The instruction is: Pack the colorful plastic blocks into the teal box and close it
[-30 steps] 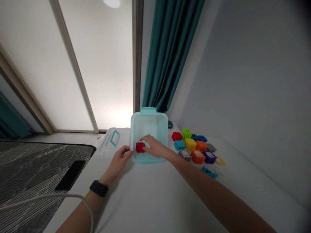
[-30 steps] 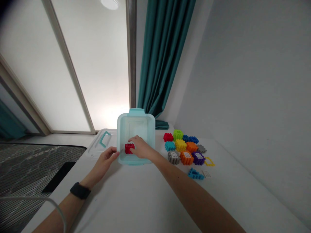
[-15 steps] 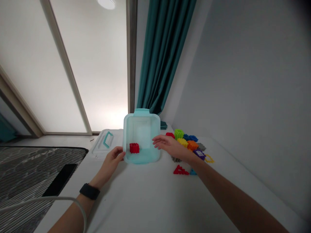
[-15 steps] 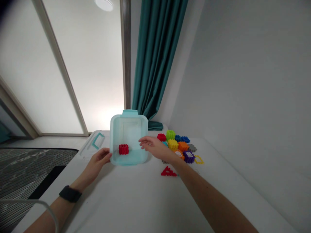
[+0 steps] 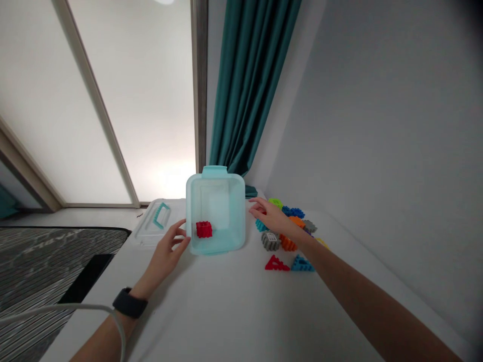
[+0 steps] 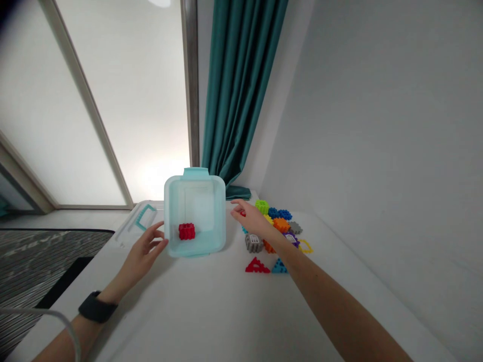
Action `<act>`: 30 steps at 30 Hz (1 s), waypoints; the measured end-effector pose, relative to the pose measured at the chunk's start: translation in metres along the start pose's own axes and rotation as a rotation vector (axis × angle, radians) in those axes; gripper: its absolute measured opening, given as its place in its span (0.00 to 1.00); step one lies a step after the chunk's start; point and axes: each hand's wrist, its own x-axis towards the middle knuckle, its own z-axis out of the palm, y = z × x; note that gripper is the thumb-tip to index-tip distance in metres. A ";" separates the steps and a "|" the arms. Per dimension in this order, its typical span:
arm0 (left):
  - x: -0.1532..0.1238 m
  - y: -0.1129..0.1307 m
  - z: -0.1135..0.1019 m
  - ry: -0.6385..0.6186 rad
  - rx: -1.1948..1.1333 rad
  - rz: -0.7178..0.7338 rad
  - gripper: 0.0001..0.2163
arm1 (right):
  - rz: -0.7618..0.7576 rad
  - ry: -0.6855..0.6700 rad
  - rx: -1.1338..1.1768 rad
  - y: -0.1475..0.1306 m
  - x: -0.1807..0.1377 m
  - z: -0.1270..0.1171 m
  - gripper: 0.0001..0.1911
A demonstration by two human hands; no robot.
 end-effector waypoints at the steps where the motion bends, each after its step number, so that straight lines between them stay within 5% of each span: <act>1: -0.001 0.000 0.000 -0.008 0.032 0.017 0.25 | -0.006 -0.005 0.048 -0.005 0.000 0.008 0.21; 5: -0.001 0.000 -0.002 0.002 0.202 0.146 0.24 | -0.044 0.015 0.104 -0.013 0.007 0.031 0.20; 11: 0.021 0.013 -0.022 0.061 0.659 0.533 0.23 | -0.072 0.057 0.061 -0.014 0.013 0.034 0.12; 15: 0.046 0.029 -0.035 -0.063 0.870 0.698 0.23 | -0.080 0.076 0.069 -0.017 0.013 0.032 0.13; 23: 0.069 0.052 -0.052 -0.305 1.031 0.809 0.27 | -0.103 0.080 0.087 -0.013 0.015 0.031 0.14; 30: 0.073 0.045 -0.052 -0.303 1.059 0.821 0.31 | -0.060 -0.013 0.051 0.003 0.020 -0.001 0.16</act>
